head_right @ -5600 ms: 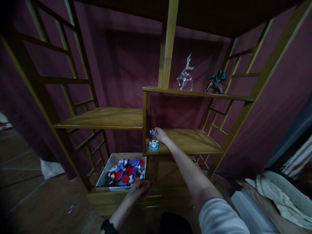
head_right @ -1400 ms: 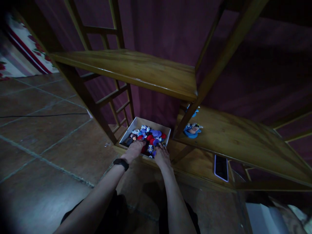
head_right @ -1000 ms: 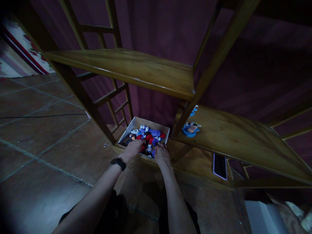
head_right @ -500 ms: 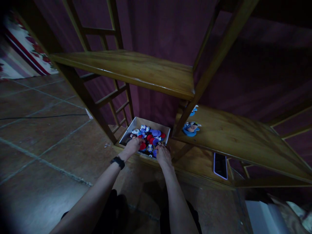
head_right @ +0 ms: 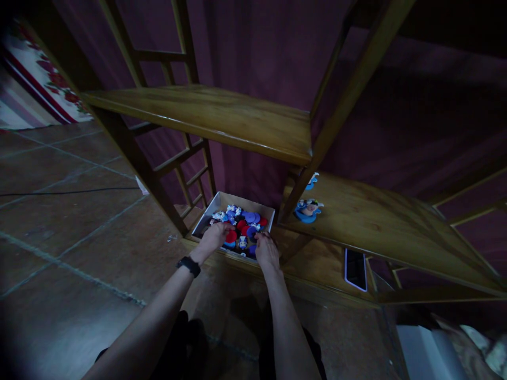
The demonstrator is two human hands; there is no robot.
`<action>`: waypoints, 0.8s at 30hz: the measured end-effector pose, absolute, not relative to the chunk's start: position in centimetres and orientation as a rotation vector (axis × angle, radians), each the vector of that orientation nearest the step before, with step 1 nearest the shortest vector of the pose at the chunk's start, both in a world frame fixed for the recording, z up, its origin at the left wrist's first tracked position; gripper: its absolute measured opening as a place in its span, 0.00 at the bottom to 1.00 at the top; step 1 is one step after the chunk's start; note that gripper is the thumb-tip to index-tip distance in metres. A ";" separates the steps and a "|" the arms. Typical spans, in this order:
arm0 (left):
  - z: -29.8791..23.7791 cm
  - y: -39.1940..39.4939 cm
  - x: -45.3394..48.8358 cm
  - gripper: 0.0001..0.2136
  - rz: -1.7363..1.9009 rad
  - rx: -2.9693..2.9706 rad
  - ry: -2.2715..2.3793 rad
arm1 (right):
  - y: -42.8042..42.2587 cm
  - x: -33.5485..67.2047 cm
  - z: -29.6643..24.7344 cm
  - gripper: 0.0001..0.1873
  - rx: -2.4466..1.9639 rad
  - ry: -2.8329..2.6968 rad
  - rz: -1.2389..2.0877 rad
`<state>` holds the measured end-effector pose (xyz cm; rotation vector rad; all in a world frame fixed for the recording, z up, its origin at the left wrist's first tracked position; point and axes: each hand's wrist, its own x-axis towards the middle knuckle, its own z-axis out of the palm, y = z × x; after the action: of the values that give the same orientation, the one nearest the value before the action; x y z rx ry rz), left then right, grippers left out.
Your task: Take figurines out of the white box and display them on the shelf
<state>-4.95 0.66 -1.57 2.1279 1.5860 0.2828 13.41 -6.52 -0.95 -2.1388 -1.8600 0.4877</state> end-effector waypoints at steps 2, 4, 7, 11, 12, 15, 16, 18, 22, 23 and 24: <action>-1.9 1.0 -5.2 0.16 0.350 2.091 1.575 | -6.5 13.5 -0.9 0.17 -2.126 -1.859 0.471; -2.4 1.5 -5.3 0.16 0.412 2.027 1.538 | -6.5 13.6 -0.9 0.17 -2.115 -1.878 0.466; -3.0 2.0 -5.0 0.14 0.536 1.865 1.446 | -6.5 13.3 -0.8 0.15 -2.059 -1.895 0.481; -2.7 1.9 -4.1 0.12 0.711 1.491 1.290 | -6.2 12.6 -0.9 0.14 -1.940 -1.801 0.579; -2.4 1.7 -3.9 0.12 0.721 1.413 1.242 | -6.1 12.4 -1.1 0.14 -1.903 -1.760 0.627; -1.2 1.0 -3.6 0.13 0.690 1.273 1.119 | -5.7 11.9 -2.1 0.15 -1.779 -1.604 0.763; -0.8 0.8 -3.6 0.13 0.685 1.248 1.091 | -5.6 11.8 -2.6 0.15 -1.736 -1.553 0.803; -0.3 0.5 -3.4 0.15 0.707 1.213 1.057 | -5.3 11.6 -3.3 0.16 -1.666 -1.460 0.871; -0.2 0.3 -3.2 0.19 0.802 1.166 1.077 | -4.8 11.6 -3.6 0.15 -1.548 -1.211 0.998; -0.3 0.2 -3.1 0.20 0.805 1.155 1.088 | -4.8 11.6 -3.5 0.16 -1.502 -1.136 1.026; -0.5 0.2 -3.0 0.21 0.795 1.146 1.095 | -4.8 11.6 -3.3 0.16 -1.453 -1.074 1.053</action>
<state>-3.02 0.17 -0.46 1.1456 1.0950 0.7955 11.64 -4.80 -3.34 -1.4531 -1.0738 1.0530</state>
